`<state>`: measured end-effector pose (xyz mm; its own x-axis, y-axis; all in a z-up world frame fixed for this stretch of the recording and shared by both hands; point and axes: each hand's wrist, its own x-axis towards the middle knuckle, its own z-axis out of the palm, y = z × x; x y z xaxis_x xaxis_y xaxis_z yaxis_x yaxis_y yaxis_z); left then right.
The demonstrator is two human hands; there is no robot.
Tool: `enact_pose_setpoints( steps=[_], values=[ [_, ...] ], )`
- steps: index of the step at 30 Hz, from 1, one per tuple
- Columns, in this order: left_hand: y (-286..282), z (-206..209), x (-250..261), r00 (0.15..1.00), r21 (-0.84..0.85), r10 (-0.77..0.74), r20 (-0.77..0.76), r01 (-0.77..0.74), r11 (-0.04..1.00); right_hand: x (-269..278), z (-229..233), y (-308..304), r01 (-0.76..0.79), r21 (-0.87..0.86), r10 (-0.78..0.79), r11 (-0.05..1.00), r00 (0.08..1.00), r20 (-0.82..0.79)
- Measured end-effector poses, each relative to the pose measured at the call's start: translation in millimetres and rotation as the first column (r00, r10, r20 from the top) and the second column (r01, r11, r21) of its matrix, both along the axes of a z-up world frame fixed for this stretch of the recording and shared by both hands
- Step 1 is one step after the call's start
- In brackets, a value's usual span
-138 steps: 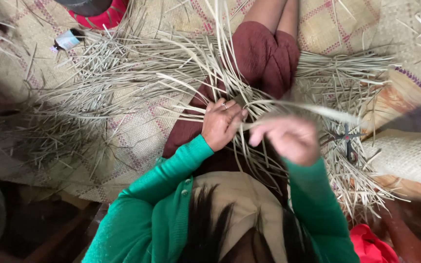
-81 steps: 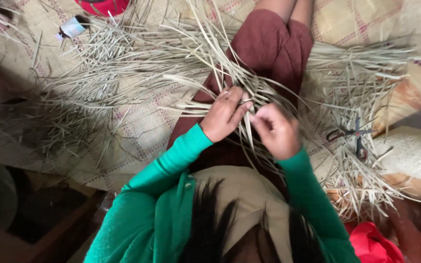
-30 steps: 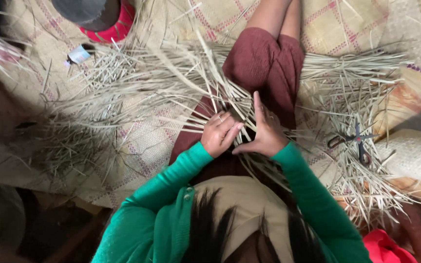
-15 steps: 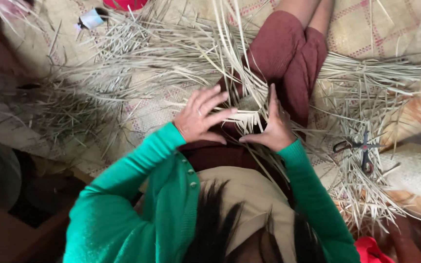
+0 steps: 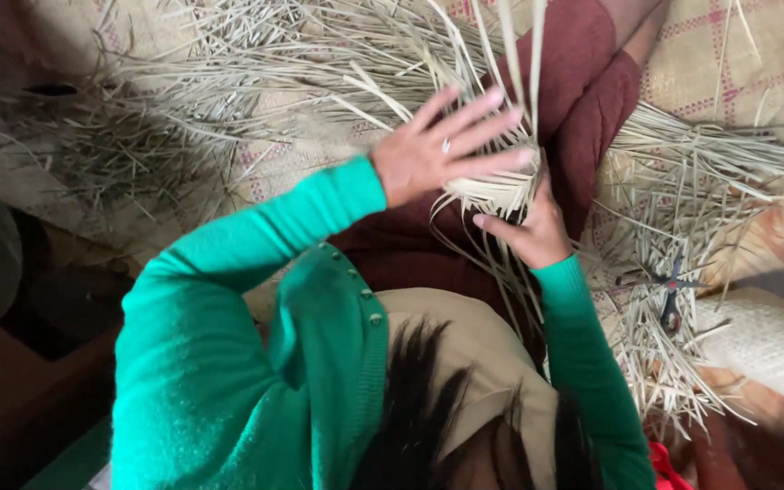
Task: The person is tightening and interlacing strands of dried plant material to create a woven structure, likely a basket or mat.
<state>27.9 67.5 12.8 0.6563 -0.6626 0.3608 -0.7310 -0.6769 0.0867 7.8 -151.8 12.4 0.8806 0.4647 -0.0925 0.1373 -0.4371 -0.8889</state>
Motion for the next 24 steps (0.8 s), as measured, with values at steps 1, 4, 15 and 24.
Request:
enact_pose_setpoints(
  steps=[1, 4, 15, 24],
  values=[
    [-0.8, 6.2, 5.1, 1.0, -0.001, 0.007, 0.001, -0.007, 1.0, -0.9, 1.1, 0.1, -0.007, -0.001, 0.007, 1.0, 1.0, 0.001],
    [-3.8, 27.4, 19.8, 0.999, 0.021, 0.002, -0.041, -0.001, 1.0, 1.2, 8.8, 1.3, 0.037, -0.033, -0.037, 0.999, 0.999, -0.017],
    [-62.5, -51.6, 95.6, 0.965, 0.239, -0.189, 0.181, 0.144, 0.96, 0.4, 1.6, -12.4, 0.113, 0.287, -0.037, 0.951, 0.966, -0.257],
    [-74.7, 16.9, 81.9, 0.972, 0.082, -0.223, 0.079, 0.216, 0.973, -34.5, 3.5, 2.5, 0.358, 0.405, -0.368, 0.842, 0.928, -0.055]
  ],
)
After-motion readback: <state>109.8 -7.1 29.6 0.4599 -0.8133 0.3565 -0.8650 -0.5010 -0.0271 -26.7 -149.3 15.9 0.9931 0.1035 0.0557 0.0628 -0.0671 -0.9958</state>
